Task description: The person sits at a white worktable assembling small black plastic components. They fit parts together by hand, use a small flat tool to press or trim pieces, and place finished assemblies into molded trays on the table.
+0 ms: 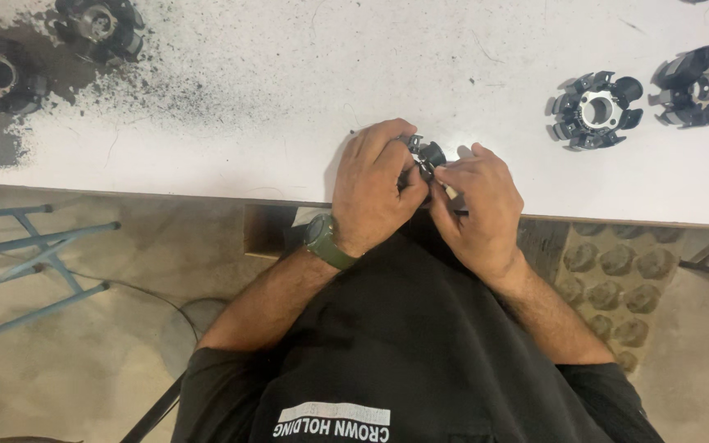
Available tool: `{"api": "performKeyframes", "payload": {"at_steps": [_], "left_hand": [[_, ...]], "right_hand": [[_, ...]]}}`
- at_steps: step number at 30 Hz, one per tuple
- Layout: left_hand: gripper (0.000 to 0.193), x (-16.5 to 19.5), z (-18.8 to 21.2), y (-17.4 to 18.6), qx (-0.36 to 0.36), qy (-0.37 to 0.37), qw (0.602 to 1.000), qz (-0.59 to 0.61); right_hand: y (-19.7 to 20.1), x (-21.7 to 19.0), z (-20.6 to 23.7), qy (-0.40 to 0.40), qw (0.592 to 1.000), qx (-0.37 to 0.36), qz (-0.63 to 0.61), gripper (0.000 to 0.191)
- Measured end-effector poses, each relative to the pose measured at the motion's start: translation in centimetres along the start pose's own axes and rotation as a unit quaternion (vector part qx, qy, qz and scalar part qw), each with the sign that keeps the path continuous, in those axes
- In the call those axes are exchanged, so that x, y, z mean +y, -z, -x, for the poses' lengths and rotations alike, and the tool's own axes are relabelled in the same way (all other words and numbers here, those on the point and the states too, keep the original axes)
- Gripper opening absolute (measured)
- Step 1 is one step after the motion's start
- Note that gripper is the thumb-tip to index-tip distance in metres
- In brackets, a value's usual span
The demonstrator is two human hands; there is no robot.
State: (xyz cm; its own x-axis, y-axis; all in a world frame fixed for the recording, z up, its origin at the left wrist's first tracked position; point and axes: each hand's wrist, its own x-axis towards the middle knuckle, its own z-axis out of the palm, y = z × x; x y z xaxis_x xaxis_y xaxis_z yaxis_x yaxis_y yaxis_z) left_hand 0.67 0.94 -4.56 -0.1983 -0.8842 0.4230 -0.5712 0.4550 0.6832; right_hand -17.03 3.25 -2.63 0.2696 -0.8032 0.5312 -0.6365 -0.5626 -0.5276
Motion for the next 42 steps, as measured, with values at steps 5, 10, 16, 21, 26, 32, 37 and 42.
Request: {"api": "performKeyframes", "payload": {"at_steps": [5,10,16,21,26,32,37,42], "left_hand": [[0.015,0.1,0.0,0.1,0.004,0.01,1.0,0.001],[0.017,0.9,-0.3,1.1,0.02,0.013,0.999,0.03],[0.03,0.5,-1.1,3.2,-0.053,-0.008,0.999,-0.004],[0.015,0.6,-1.6,3.3,-0.042,-0.044,0.998,-0.034],[0.013,0.7,-2.1,4.0,-0.039,-0.081,0.994,-0.054],[0.017,0.7,-2.8,5.1,-0.088,-0.144,0.98,-0.106],[0.017,1.4,-2.5,4.6,-0.124,-0.105,0.986,-0.042],[0.014,1.3,-2.4,4.5,-0.071,-0.078,0.994,-0.007]], "right_hand": [[0.8,-0.3,-0.5,-0.008,0.999,-0.045,0.013,0.03],[1.0,-0.2,-0.5,-0.014,0.999,-0.036,0.002,0.027],[0.5,0.5,0.1,-0.043,0.999,0.013,-0.023,0.024],[-0.3,1.0,0.0,-0.048,0.998,0.021,-0.021,0.025],[0.0,1.0,-0.1,-0.047,0.999,0.011,-0.021,0.027],[0.2,1.0,-0.4,-0.047,0.999,0.007,-0.021,0.028],[0.0,1.1,-0.5,-0.035,0.999,0.008,-0.005,0.028],[-0.1,1.0,-0.4,-0.04,0.999,0.011,0.0,0.028]]}}
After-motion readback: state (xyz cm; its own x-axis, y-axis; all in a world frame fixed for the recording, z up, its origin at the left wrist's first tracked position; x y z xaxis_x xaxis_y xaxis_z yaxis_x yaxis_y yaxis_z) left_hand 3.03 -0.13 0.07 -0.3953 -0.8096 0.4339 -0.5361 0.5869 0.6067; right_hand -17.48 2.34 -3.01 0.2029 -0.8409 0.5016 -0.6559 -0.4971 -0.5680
